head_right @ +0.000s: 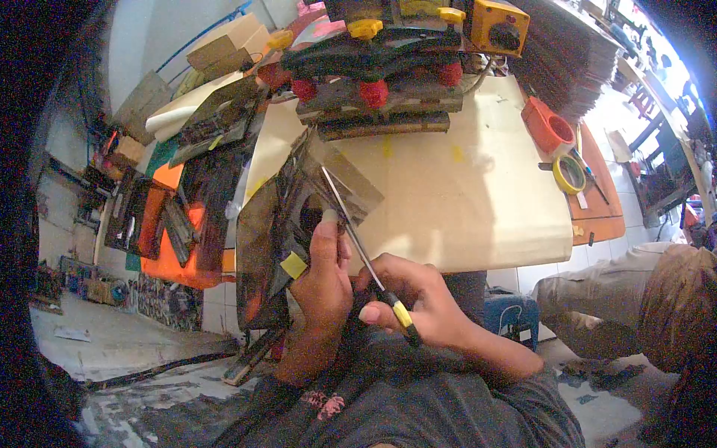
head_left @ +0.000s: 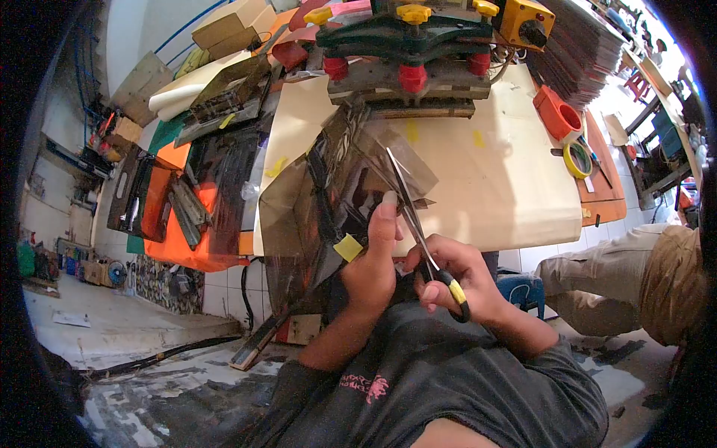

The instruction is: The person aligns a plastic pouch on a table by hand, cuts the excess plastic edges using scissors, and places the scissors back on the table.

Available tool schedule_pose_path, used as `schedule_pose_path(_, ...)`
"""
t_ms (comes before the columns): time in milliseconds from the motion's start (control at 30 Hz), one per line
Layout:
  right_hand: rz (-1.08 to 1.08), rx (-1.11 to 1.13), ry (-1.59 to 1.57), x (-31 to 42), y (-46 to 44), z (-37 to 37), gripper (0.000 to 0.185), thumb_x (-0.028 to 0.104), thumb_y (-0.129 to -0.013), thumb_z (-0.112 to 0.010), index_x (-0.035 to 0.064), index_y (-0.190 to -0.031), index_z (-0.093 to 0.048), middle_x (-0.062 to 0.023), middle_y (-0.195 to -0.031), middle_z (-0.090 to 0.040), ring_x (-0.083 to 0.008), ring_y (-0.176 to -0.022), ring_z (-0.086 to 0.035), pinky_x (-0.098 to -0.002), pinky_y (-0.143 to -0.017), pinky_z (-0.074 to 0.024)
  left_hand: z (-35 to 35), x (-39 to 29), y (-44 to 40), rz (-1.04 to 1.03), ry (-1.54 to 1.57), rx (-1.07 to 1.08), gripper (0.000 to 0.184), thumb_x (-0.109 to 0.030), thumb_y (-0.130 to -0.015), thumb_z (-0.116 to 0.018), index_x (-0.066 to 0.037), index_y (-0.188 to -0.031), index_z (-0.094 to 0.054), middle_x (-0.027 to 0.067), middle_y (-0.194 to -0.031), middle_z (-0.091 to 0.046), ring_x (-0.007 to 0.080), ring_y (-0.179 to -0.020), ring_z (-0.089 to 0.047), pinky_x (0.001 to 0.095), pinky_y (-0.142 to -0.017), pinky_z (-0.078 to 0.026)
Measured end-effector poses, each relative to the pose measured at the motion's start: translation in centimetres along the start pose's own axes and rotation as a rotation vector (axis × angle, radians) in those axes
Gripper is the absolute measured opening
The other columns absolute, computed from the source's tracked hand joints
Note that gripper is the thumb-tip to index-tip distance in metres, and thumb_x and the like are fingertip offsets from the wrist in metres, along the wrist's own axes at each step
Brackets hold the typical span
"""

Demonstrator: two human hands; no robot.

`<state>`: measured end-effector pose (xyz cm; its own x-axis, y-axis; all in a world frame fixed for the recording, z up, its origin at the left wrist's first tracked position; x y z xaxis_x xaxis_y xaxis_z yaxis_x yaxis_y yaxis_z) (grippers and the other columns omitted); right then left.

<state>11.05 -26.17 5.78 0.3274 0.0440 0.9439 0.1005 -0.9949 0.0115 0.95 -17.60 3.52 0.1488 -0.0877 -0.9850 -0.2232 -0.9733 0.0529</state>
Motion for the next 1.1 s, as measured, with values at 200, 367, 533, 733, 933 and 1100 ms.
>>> schedule_pose_path(200, 0.116, -0.041, 0.003, 0.3, -0.5, -0.5, 0.063, 0.052, -0.083, -0.075, -0.0028, -0.108, -0.056, -0.0059, -0.069, -0.059, -0.011, -0.058, -0.057, -0.023, -0.055, -0.0437, -0.3, -1.1, 0.2, -0.088, -0.084, 0.041, 0.038, -0.043, -0.103, -0.049, -0.01, -0.091, -0.061, -0.0064, -0.076, -0.049, 0.0046, -0.07, -0.045, 0.0207, -0.062, -0.037)
schedule_pose_path(367, 0.039, 0.058, -0.103, 0.0, -0.2, -0.5, 0.055, 0.042, -0.084, -0.079, -0.0009, -0.111, -0.057, -0.0036, -0.085, -0.062, -0.0102, -0.072, -0.058, -0.025, -0.062, -0.0456, 0.0, 0.5, 0.4, 0.035, 0.137, 0.077, 0.025, -0.034, -0.103, -0.051, -0.009, -0.106, -0.055, 0.0, -0.09, -0.052, 0.0096, -0.08, -0.048, 0.0247, -0.069, -0.04)
schedule_pose_path(533, 0.042, 0.089, -0.161, 0.2, 0.1, -0.9, 0.06, 0.047, -0.083, -0.078, -0.0004, -0.113, -0.057, -0.0023, -0.08, -0.06, -0.0089, -0.067, -0.056, -0.0237, -0.058, -0.043, -0.6, 0.9, 0.9, 0.228, 0.46, 0.062, 0.032, -0.03, -0.101, -0.054, -0.007, -0.124, -0.055, 0.0055, -0.098, -0.063, 0.0161, -0.087, -0.058, 0.0307, -0.077, -0.049)
schedule_pose_path(733, 0.001, 0.092, -0.094, 0.6, 0.4, -0.3, 0.058, 0.044, -0.082, -0.08, -0.0009, -0.112, -0.059, -0.0017, -0.083, -0.061, -0.0082, -0.073, -0.056, -0.0239, -0.063, -0.0435, -1.8, -2.2, 1.5, 0.134, 0.408, 0.102, 0.029, -0.035, -0.104, -0.049, -0.009, -0.092, -0.054, -0.0016, -0.08, -0.05, 0.0097, -0.073, -0.046, 0.0247, -0.069, -0.039)
schedule_pose_path(933, -0.026, 0.103, -0.045, 0.8, 0.7, 0.3, 0.055, 0.04, -0.081, -0.082, -0.0022, -0.111, -0.061, -0.0029, -0.089, -0.061, -0.0085, -0.078, -0.056, -0.0247, -0.068, -0.0438, -1.3, -2.9, 1.5, 0.025, 0.331, 0.138, 0.029, -0.032, -0.104, -0.05, -0.005, -0.097, -0.059, 0.0, -0.078, -0.05, 0.0102, -0.073, -0.047, 0.0252, -0.069, -0.04)
schedule_pose_path(1100, -0.006, 0.098, -0.022, 1.4, 0.7, 0.4, 0.055, 0.039, -0.081, -0.082, -0.0024, -0.111, -0.061, -0.0021, -0.085, -0.061, -0.0084, -0.076, -0.056, -0.0242, -0.067, -0.0432, -0.7, -2.5, 1.3, 0.038, 0.371, 0.136, 0.02, -0.023, -0.098, -0.06, -0.003, -0.101, -0.061, 0.0037, -0.08, -0.059, 0.0124, -0.069, -0.054, 0.0269, -0.063, -0.043)
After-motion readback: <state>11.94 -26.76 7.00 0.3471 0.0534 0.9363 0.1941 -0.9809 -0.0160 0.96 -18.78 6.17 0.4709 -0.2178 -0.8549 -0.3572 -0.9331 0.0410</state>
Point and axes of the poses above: each hand's wrist, its own y-axis away from the middle knuckle, its own z-axis out of the back of the hand, x = y × z, the point moved 9 cm from there along -y, towards the middle knuckle
